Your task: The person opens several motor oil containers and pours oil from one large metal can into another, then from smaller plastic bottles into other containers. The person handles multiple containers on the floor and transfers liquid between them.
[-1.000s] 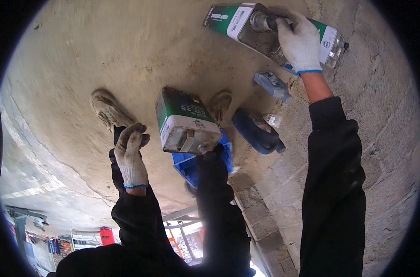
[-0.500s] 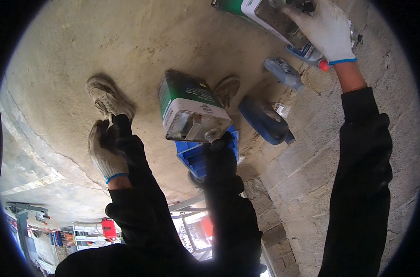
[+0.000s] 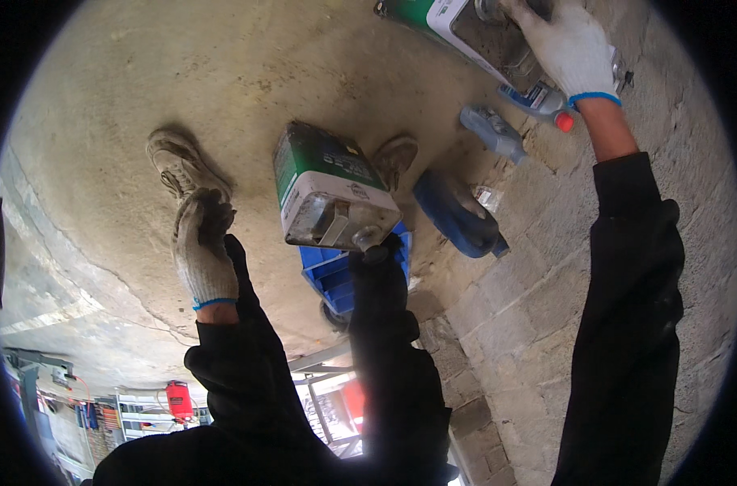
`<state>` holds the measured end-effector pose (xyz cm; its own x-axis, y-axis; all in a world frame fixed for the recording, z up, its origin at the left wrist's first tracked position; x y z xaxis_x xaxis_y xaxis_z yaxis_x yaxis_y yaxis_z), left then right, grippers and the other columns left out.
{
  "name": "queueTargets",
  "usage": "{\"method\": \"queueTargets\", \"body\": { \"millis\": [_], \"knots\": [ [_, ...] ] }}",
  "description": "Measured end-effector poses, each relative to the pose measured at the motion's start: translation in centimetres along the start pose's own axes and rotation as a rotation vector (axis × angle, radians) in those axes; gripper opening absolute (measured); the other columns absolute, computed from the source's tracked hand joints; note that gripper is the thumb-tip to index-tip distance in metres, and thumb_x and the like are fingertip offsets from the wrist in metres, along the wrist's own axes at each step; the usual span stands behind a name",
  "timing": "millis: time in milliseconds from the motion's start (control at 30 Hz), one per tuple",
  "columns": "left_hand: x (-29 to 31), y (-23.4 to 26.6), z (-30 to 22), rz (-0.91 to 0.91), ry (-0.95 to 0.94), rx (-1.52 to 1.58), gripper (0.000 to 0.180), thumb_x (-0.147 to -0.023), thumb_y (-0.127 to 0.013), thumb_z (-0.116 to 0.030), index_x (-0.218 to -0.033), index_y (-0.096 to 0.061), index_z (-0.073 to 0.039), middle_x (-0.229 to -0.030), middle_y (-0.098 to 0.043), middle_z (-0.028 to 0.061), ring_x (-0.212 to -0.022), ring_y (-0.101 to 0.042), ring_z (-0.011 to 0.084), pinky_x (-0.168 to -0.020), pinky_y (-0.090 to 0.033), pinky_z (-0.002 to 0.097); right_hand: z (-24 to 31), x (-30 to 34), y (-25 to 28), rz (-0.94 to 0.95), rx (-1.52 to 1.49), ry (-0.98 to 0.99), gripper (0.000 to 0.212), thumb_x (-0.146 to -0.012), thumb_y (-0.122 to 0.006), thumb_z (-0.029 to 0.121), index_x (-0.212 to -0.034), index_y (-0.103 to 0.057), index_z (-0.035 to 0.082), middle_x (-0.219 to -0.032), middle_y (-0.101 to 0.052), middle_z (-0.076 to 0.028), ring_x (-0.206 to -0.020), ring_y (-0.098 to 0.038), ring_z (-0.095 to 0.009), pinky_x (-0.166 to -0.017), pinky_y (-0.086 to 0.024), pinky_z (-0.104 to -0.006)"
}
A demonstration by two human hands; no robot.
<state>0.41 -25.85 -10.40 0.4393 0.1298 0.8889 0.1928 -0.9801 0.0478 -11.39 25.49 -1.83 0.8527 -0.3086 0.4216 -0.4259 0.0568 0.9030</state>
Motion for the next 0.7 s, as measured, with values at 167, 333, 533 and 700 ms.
{"method": "queueTargets", "body": {
  "millis": [167, 333, 533, 700],
  "knots": [
    [-0.2, 0.1, -0.7, 0.069, -0.222, -0.448, 0.034, -0.103, -0.047, -0.001, -0.134, -0.059, 0.006, -0.125, -0.066, 0.0166, -0.109, -0.069, 0.0247, -0.092, -0.060, 0.0345, -1.7, -0.1, -0.3, 0.038, 0.187, -0.172, 0.079, -0.097, -0.047, 0.070, -0.088, -0.075, -0.003, -0.095, -0.071, -0.031, -0.100, -0.068, -0.046, -0.092, -0.052, -0.0520],
    [-0.1, 0.3, 0.4, -0.059, 0.017, -0.048, 0.038, -0.101, -0.054, -0.025, -0.123, -0.066, 0.004, -0.113, -0.070, 0.0162, -0.092, -0.068, 0.0236, -0.086, -0.054, 0.0323, -0.7, 0.8, 1.6, -0.072, -0.264, -0.092, 0.066, -0.096, -0.055, 0.061, -0.110, -0.074, 0.000, -0.104, -0.072, -0.027, -0.102, -0.069, -0.044, -0.094, -0.053, -0.0480],
    [0.0, 0.1, 0.4, -0.035, 0.017, -0.031, 0.039, -0.101, -0.055, -0.025, -0.127, -0.065, 0.003, -0.115, -0.070, 0.0168, -0.093, -0.067, 0.0230, -0.087, -0.054, 0.0324, 1.8, 1.3, 1.8, -0.007, 0.083, 0.218, 0.061, -0.082, -0.081, 0.037, -0.136, -0.063, 0.013, -0.120, -0.070, -0.017, -0.108, -0.070, -0.032, -0.093, -0.056, -0.0401],
    [-0.2, 0.4, 0.5, -0.037, 0.019, -0.033, 0.040, -0.101, -0.056, -0.025, -0.128, -0.064, 0.003, -0.117, -0.070, 0.0173, -0.094, -0.067, 0.0237, -0.087, -0.054, 0.0339, 1.4, -0.4, 0.7, 0.108, 0.138, 0.145, 0.061, -0.082, -0.078, 0.052, -0.122, -0.072, 0.006, -0.108, -0.074, -0.020, -0.099, -0.072, -0.036, -0.089, -0.057, -0.0431]
  ]
}}
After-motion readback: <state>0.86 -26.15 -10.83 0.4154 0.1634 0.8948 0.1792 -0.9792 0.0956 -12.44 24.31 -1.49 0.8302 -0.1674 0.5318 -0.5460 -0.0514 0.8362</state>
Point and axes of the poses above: each hand's wrist, its own x-axis away from the middle knuckle, its own y-axis out of the back of the hand, z = x × y, the point moved 8 cm from there along -x, towards the middle knuckle
